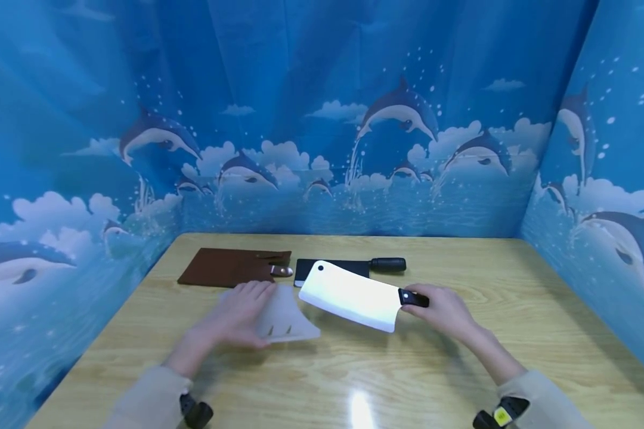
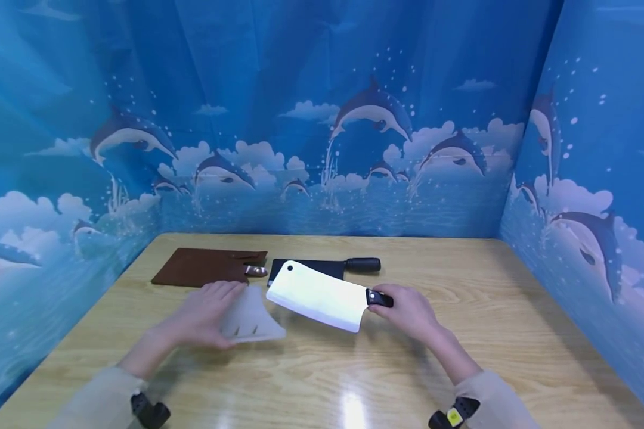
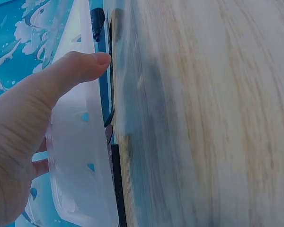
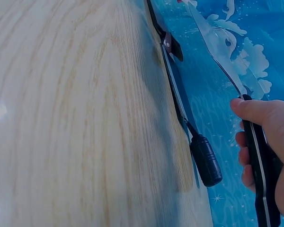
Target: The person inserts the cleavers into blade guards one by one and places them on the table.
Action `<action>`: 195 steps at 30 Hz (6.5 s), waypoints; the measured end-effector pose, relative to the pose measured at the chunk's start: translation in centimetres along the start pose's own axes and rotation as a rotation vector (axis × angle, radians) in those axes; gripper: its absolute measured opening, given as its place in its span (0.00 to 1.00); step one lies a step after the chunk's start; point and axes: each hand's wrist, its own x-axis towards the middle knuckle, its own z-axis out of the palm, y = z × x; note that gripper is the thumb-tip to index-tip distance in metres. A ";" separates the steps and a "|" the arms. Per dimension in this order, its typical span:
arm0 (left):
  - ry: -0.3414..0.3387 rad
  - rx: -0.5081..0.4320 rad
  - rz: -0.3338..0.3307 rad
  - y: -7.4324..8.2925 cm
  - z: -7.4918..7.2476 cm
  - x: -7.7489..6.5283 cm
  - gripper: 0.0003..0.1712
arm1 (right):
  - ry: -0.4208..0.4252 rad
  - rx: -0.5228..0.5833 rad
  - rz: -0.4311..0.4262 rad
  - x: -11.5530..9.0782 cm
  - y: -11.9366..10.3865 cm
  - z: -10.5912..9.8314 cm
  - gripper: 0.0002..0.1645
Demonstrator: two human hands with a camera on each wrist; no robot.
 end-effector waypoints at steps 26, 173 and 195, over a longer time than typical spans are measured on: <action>0.023 0.014 0.040 1.1 0.7 0.9 0.64 | 0.099 -0.087 -0.121 -0.8 0.5 0.3 0.22; 0.104 0.097 0.205 8.3 1.7 5.0 0.61 | 0.102 -0.082 -0.465 -1.0 -4.2 3.7 0.15; 0.069 0.146 0.176 8.5 1.0 4.7 0.63 | 0.140 -0.086 -0.463 -0.4 -4.2 3.8 0.18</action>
